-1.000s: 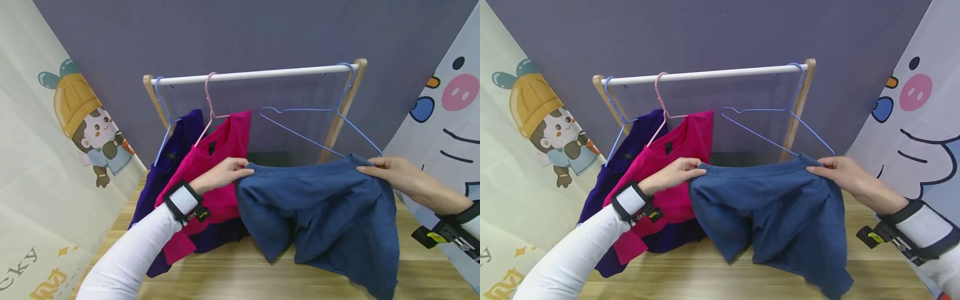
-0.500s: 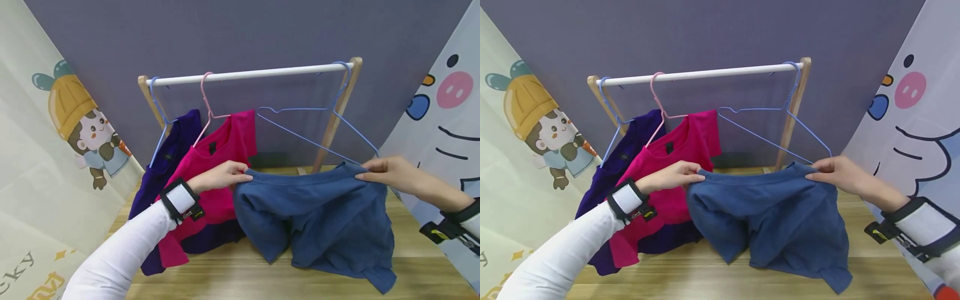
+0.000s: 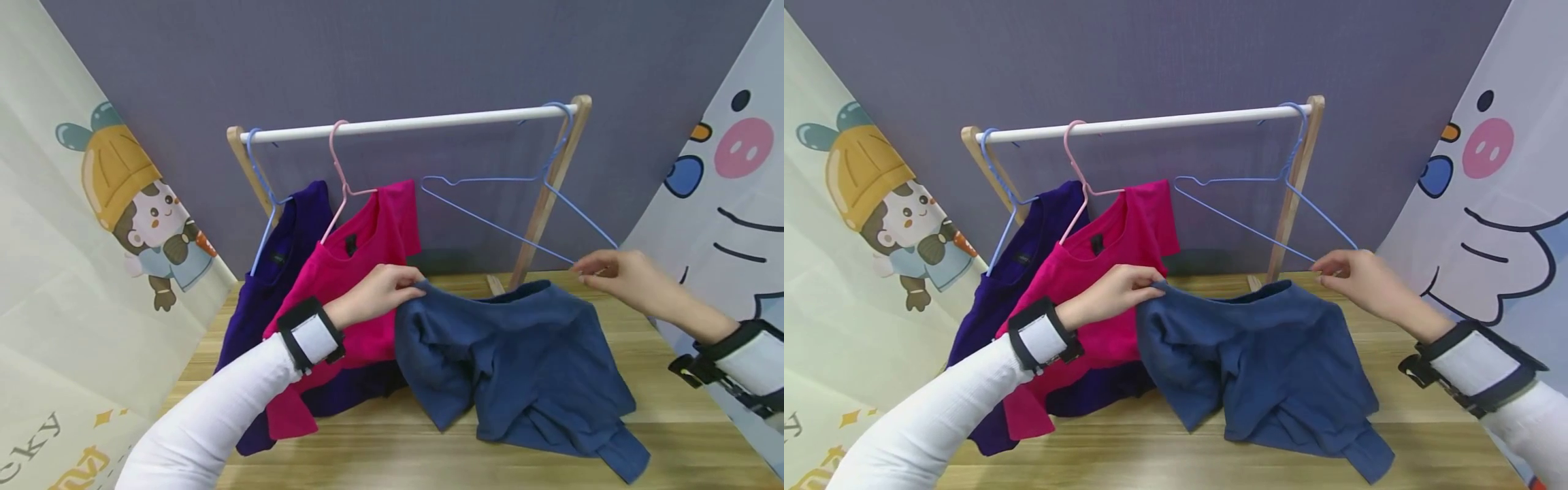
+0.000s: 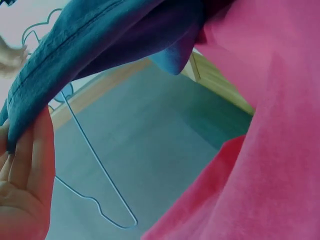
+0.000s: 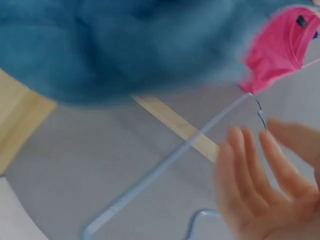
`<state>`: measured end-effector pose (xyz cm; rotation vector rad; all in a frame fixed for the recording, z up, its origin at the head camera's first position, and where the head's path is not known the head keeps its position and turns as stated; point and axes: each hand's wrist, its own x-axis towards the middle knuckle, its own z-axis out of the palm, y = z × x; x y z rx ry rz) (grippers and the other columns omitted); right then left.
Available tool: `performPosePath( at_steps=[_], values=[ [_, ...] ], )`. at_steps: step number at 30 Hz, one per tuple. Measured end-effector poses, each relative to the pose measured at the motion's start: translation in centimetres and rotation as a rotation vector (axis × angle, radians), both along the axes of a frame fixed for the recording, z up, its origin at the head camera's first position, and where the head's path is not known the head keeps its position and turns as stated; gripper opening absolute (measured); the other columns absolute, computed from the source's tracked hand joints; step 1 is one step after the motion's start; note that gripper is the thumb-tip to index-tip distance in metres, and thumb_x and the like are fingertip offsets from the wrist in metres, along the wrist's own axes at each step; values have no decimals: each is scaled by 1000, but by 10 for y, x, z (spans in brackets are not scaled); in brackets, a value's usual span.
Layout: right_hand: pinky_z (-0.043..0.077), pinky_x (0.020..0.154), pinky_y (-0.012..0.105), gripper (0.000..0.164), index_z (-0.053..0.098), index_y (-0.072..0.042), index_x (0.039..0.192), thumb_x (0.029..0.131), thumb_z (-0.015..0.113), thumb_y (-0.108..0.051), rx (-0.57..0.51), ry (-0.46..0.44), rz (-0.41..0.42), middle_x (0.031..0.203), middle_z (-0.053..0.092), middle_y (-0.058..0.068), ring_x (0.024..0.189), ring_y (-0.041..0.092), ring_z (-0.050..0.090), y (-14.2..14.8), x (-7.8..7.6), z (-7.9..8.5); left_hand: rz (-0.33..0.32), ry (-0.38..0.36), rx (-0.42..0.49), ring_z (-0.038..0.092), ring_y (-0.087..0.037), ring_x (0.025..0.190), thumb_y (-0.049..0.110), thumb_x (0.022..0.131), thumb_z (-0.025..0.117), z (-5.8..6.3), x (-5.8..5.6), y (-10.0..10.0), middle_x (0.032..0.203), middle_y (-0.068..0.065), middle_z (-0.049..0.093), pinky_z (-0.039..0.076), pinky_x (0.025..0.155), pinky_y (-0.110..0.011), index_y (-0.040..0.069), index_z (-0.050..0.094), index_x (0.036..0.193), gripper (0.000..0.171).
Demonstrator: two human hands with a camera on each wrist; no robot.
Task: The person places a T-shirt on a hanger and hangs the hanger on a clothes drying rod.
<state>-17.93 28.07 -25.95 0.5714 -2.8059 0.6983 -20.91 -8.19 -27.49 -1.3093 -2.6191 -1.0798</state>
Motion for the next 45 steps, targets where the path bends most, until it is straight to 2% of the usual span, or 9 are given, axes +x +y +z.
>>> performPosePath(
  at_steps=[6, 9, 12, 16, 21, 25, 29, 35, 45],
  values=[
    [45, 52, 38, 26, 55, 8, 106, 82, 59, -3, -49, 245, -138, 91, 56, 29, 76, 40, 56, -5, -8, 18, 1, 70, -12, 58, -5, 73, 9, 84, 60, -1, 3, 5, 84, -1, 67, 45, 68, -15, 7, 67, 92, 11],
    [42, 65, 53, 32, 51, 10, 111, 83, 58, -4, -88, 252, -178, 96, 52, 33, 84, 47, 52, -6, -15, 22, 1, 67, -6, 58, -5, 72, 9, 83, 61, -1, 3, 6, 83, -1, 67, 45, 68, -15, 7, 68, 92, 11],
    [43, 63, 46, 34, 50, 9, 114, 86, 56, -9, -108, 206, -195, 99, 52, 34, 87, 48, 51, -5, -20, 23, 2, 49, -2, 57, -4, 71, 9, 83, 61, -2, 4, 7, 82, 0, 67, 45, 67, -15, 7, 68, 91, 10],
    [35, 46, 25, 32, 52, 6, 115, 89, 52, -12, -130, 159, -210, 97, 56, 32, 63, 33, 56, -4, -24, 22, -6, 23, -4, 56, -2, 68, 9, 83, 61, -4, 4, 9, 80, 0, 67, 45, 66, -16, 7, 68, 90, 10],
    [27, 34, 25, 32, 52, 4, 117, 90, 49, -13, -170, 107, -221, 95, 56, 29, 40, 9, 35, -2, -29, 21, -2, 9, -13, 54, -2, 65, 10, 83, 61, -5, 4, 9, 77, 1, 66, 45, 64, -16, 7, 68, 90, 10],
    [32, 38, 27, 38, 50, 6, 118, 92, 47, -21, -199, 41, -242, 100, 55, 30, 50, 9, 45, 0, -37, 18, 1, 2, -28, 55, -2, 66, 10, 83, 61, -6, 3, 9, 78, 1, 67, 45, 65, -16, 7, 68, 91, 11],
    [43, 60, 30, 45, 50, 3, 121, 92, 45, -31, -347, -46, -243, 110, 54, 26, 82, 21, 54, 7, -47, 15, 3, 7, -35, 54, -1, 66, 11, 83, 62, -5, 3, 8, 77, 1, 67, 44, 64, -16, 6, 68, 90, 11],
    [30, 92, 53, 57, 41, 7, 127, 92, 39, -38, -390, -115, -297, 124, 42, 28, 114, 36, 36, 5, -46, 24, 11, 3, -32, 55, -1, 66, 10, 82, 62, -5, 2, 7, 78, 0, 67, 45, 64, -16, 5, 68, 90, 11],
    [34, 92, 37, 52, 47, -4, 126, 88, 47, -40, -419, -63, -319, 92, 47, -24, 91, -1, 40, 8, -33, 48, 44, -7, -42, 56, 0, 64, 12, 82, 63, -9, -1, 5, 77, -1, 67, 44, 62, -16, 5, 68, 91, 12]
  ],
)
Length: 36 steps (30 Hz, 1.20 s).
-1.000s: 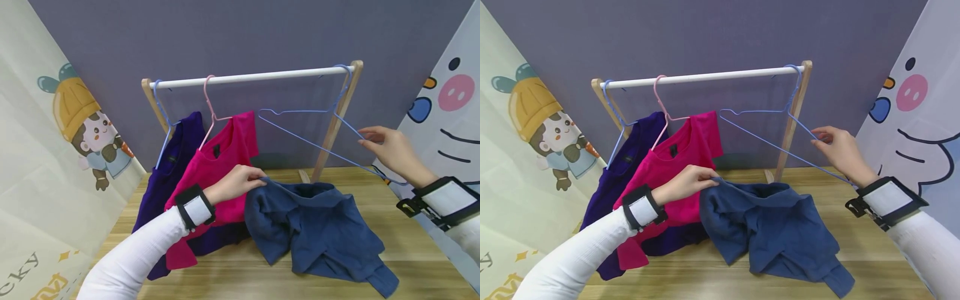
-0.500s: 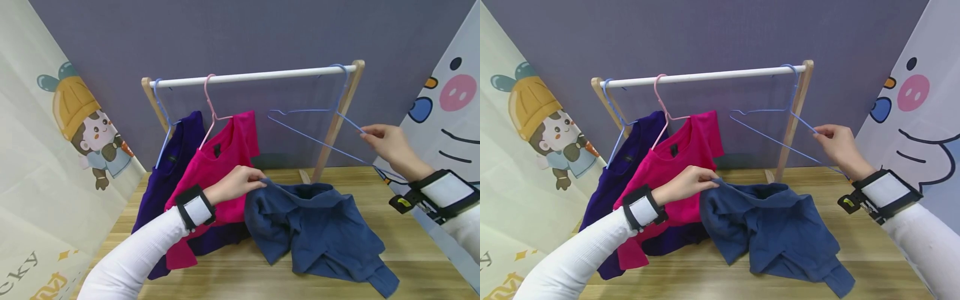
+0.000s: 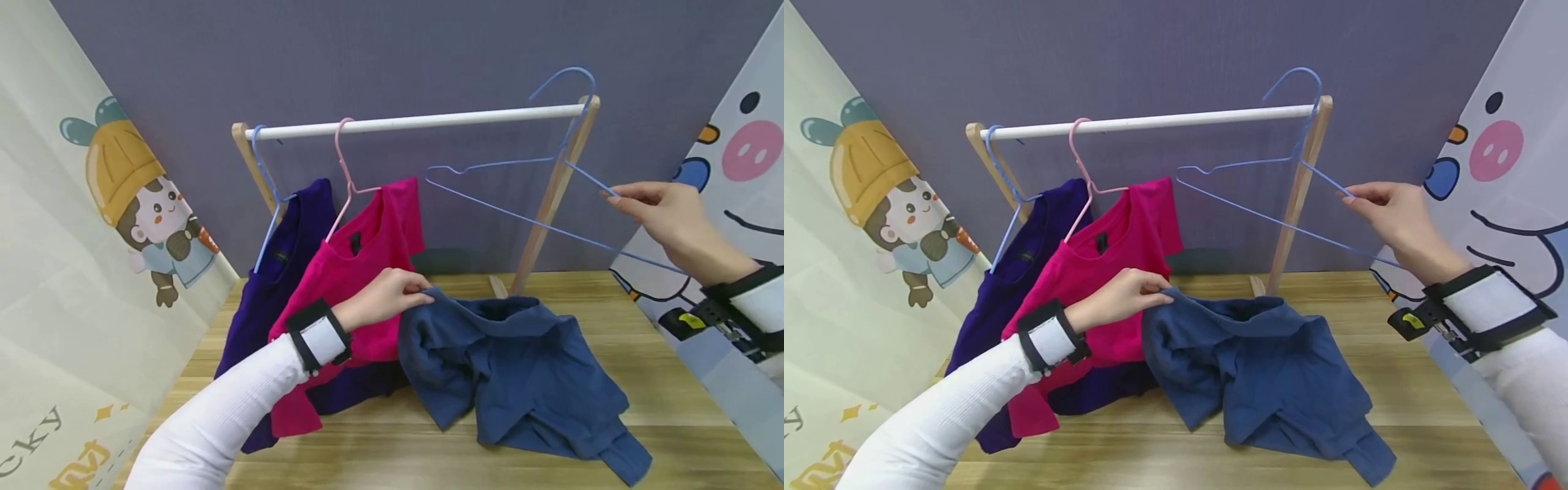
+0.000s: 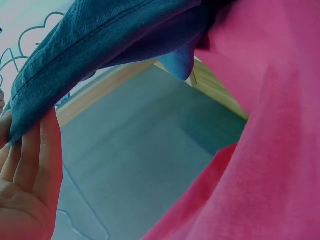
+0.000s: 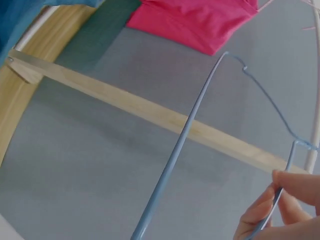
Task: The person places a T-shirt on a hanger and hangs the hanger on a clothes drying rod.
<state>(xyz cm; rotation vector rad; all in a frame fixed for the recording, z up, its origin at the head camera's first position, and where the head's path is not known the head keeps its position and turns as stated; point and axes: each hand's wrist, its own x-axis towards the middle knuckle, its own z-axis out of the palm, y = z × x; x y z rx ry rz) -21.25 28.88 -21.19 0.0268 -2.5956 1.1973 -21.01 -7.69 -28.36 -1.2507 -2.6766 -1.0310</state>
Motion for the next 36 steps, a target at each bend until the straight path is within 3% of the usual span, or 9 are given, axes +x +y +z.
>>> performPosePath(
  at_steps=[6, 12, 16, 19, 20, 25, 27, 31, 36],
  values=[
    [32, 79, 31, 45, 55, -12, 120, 86, 51, -41, 68, 5, -19, 79, 45, -31, 83, 2, 38, 18, 7, 0, 29, -4, -4, 55, -1, 63, 13, 81, 63, -1, -1, -2, 76, -1, 67, 44, 61, -16, 5, 68, 90, 13],
    [23, 91, 52, 20, 56, -35, 106, 87, 50, -39, 56, -32, 16, 83, 45, -30, 85, 5, 35, 41, 15, -8, 38, -16, -5, 56, -1, 63, 14, 82, 63, -2, -1, -4, 77, -1, 67, 44, 62, -16, 5, 68, 90, 13],
    [19, 92, 62, 34, 55, -23, 115, 87, 51, -42, 75, -62, 8, 86, 43, -26, 87, 14, 33, 53, 17, -13, 35, -21, -4, 54, -1, 62, 14, 82, 63, -1, -1, -4, 76, 0, 67, 43, 61, -17, 5, 68, 90, 13],
    [25, 86, 58, 42, 55, -14, 116, 85, 52, -43, 116, -76, -21, 86, 41, -24, 87, 17, 32, 60, 16, -15, 30, -24, -4, 54, -1, 61, 14, 82, 63, -1, -1, -4, 75, 0, 66, 43, 60, -17, 5, 68, 90, 13],
    [26, 83, 56, 40, 57, -17, 114, 85, 52, -44, 128, -79, -28, 86, 41, -24, 87, 18, 32, 62, 16, -16, 30, -25, -5, 54, -1, 61, 14, 82, 63, -1, -1, -4, 74, 0, 66, 43, 60, -17, 5, 68, 89, 13],
    [26, 76, 55, 6, 57, -45, 86, 84, 56, -40, 153, -76, -6, 79, 43, -27, 82, 13, 33, 71, 21, -16, 25, -24, -24, 52, 0, 59, 14, 82, 64, -2, -2, -4, 73, 1, 66, 41, 59, -16, 5, 68, 89, 13],
    [28, 75, 52, 14, 53, -50, 78, 84, 57, -39, 169, -74, -3, 77, 43, -29, 78, 5, 35, 73, 24, -16, 26, -23, -33, 51, 0, 58, 14, 81, 64, -3, -2, -4, 72, 1, 66, 41, 58, -16, 5, 68, 89, 13],
    [34, 70, 37, 12, 58, -43, 78, 83, 61, -32, 206, -58, 4, 73, 46, -28, 71, 0, 38, 77, 29, -17, 29, -25, -43, 52, -1, 58, 14, 81, 64, -4, -2, -3, 73, 0, 67, 41, 58, -16, 4, 68, 89, 13],
    [30, 53, 22, 18, 59, -40, 75, 82, 63, -24, 257, -16, 24, 70, 48, -22, 66, 6, 37, 80, 33, -19, 32, -31, -47, 57, -2, 64, 13, 81, 64, -5, -2, -3, 77, -2, 68, 43, 62, -16, 3, 68, 92, 15]
  ],
)
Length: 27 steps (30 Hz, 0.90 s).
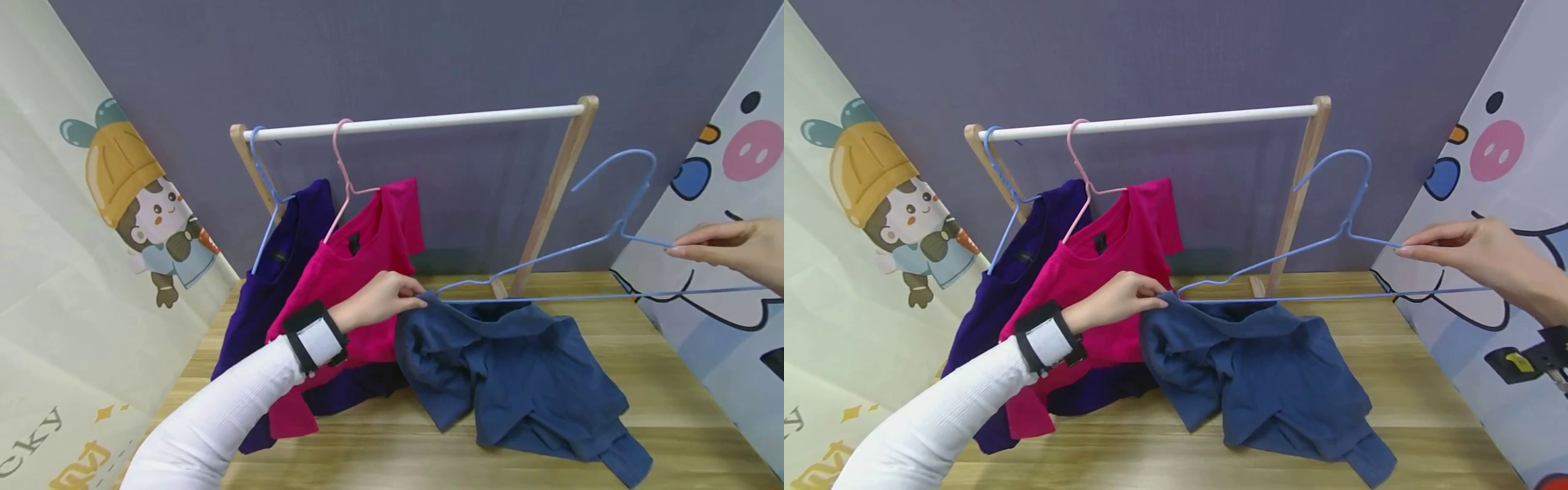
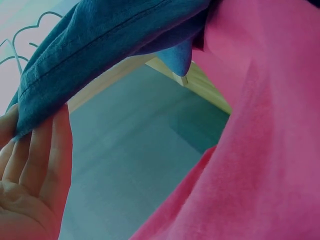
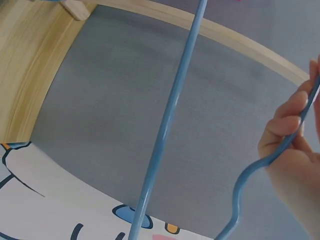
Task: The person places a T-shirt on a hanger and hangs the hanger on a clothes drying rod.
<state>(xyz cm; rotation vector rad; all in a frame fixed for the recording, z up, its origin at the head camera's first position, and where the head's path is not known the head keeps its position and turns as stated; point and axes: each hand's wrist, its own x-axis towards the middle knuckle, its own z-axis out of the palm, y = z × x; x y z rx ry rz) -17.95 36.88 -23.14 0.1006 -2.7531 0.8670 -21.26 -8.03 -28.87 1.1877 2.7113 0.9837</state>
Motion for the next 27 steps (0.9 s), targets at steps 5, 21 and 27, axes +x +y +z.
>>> performPosePath(
  at_steps=[5, 21, 27],
  values=[
    [30, 53, 20, 19, 63, -33, 75, 83, 63, -16, -14, 27, 55, 71, 49, -21, 65, 6, 37, 3, 1, -5, 9, -10, -2, 61, -4, 69, 12, 79, 66, -1, 1, 0, 80, -4, 68, 44, 65, -16, 2, 68, 94, 18],
    [30, 54, 16, 22, 69, -23, 75, 82, 61, -4, -69, 94, 135, 73, 52, -19, 65, 4, 38, 1, 1, -4, 8, 29, -16, 60, -4, 67, 13, 79, 66, -1, 2, -1, 87, -4, 68, 44, 62, -15, 4, 69, 96, 19],
    [33, 59, 10, 14, 67, 2, 88, 82, 63, -10, -28, 10, 124, 77, 52, -19, 70, 2, 43, -5, -2, -6, 2, 33, 3, 60, -4, 69, 14, 80, 65, -2, 4, 3, 87, -3, 68, 44, 64, -14, 6, 69, 96, 19]
  ],
)
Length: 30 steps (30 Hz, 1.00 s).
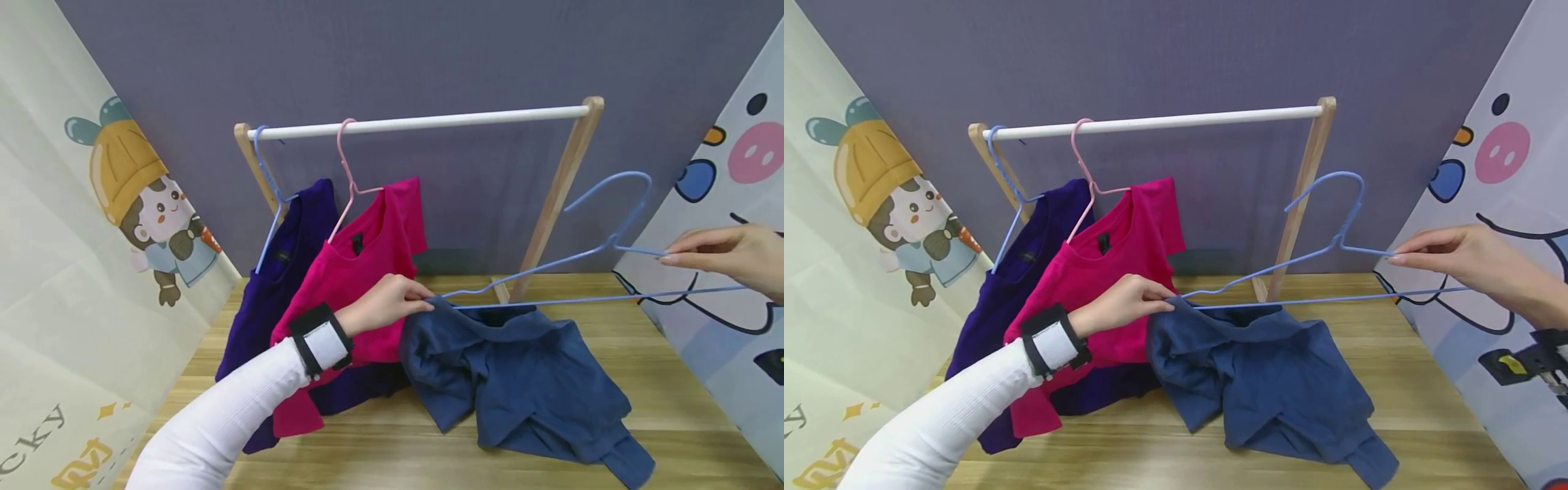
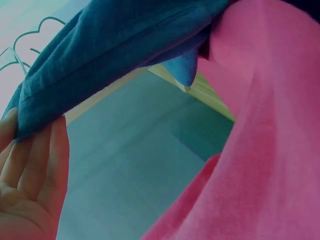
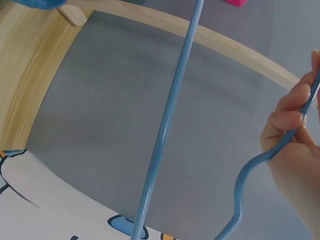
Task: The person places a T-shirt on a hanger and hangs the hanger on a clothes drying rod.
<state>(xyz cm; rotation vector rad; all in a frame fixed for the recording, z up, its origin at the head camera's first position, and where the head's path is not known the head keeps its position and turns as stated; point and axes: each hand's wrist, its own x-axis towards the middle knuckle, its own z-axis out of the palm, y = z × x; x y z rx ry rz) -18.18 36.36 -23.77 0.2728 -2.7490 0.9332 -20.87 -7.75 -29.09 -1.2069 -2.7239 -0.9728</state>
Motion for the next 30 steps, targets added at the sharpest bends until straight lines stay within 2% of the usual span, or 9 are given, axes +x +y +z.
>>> performPosePath(
  at_steps=[3, 5, 9, 10, 13, 17, 24, 30],
  values=[
    [35, 62, 12, 24, 64, 4, 95, 83, 62, -16, 21, -58, 3, 80, 54, -17, 74, 2, 44, -5, -1, -1, -5, 5, 5, 60, -4, 69, 14, 80, 65, -1, 1, 2, 86, -2, 68, 44, 65, -15, 6, 69, 95, 17],
    [39, 71, 23, 33, 62, 3, 101, 84, 60, -25, 26, -134, -2, 81, 53, -20, 75, -1, 43, -10, -2, 0, -12, 6, 4, 60, -4, 71, 14, 80, 65, -1, 0, 3, 86, -1, 68, 44, 65, -14, 6, 70, 94, 17],
    [39, 72, 36, 41, 62, 0, 106, 83, 60, -34, 44, -192, -18, 82, 52, -27, 76, -9, 43, -28, -1, 1, -31, -7, -13, 61, -6, 73, 13, 80, 65, 1, 0, 8, 85, -3, 68, 44, 67, -14, 4, 69, 93, 16],
    [40, 72, 35, 40, 62, 0, 105, 83, 60, -33, 38, -185, -14, 81, 52, -27, 75, -10, 43, -33, 0, 0, -33, -14, -24, 61, -6, 74, 13, 80, 66, 1, 0, 10, 85, -3, 68, 44, 67, -14, 4, 69, 93, 16],
    [41, 63, 23, 32, 65, -2, 100, 84, 60, -29, 42, -129, 21, 81, 58, -15, 72, -4, 47, -48, 2, -4, -42, -22, -70, 62, -8, 75, 13, 79, 66, 1, 0, 15, 85, -4, 68, 44, 67, -13, 3, 68, 93, 16],
    [37, 54, 21, 24, 67, -4, 95, 84, 60, -24, 31, -70, 94, 81, 58, -1, 68, 8, 46, -62, 4, -8, -52, -14, -112, 62, -10, 75, 13, 79, 66, 2, 1, 20, 84, -5, 68, 44, 67, -13, 3, 68, 91, 15],
    [33, 47, 26, 15, 67, -2, 90, 84, 61, -14, -28, -8, 164, 77, 58, -7, 61, 11, 43, -73, 3, -16, -19, 14, -98, 62, -11, 74, 12, 78, 67, 1, 3, 22, 82, -5, 68, 43, 66, -14, 2, 68, 89, 15],
    [36, 51, 20, 12, 68, -4, 89, 82, 63, -13, -31, 12, 204, 76, 59, -11, 63, 8, 46, -81, 2, -25, -18, 6, -66, 64, -12, 79, 11, 77, 68, 1, 3, 24, 86, -7, 68, 44, 69, -13, 2, 68, 90, 16]
  ],
)
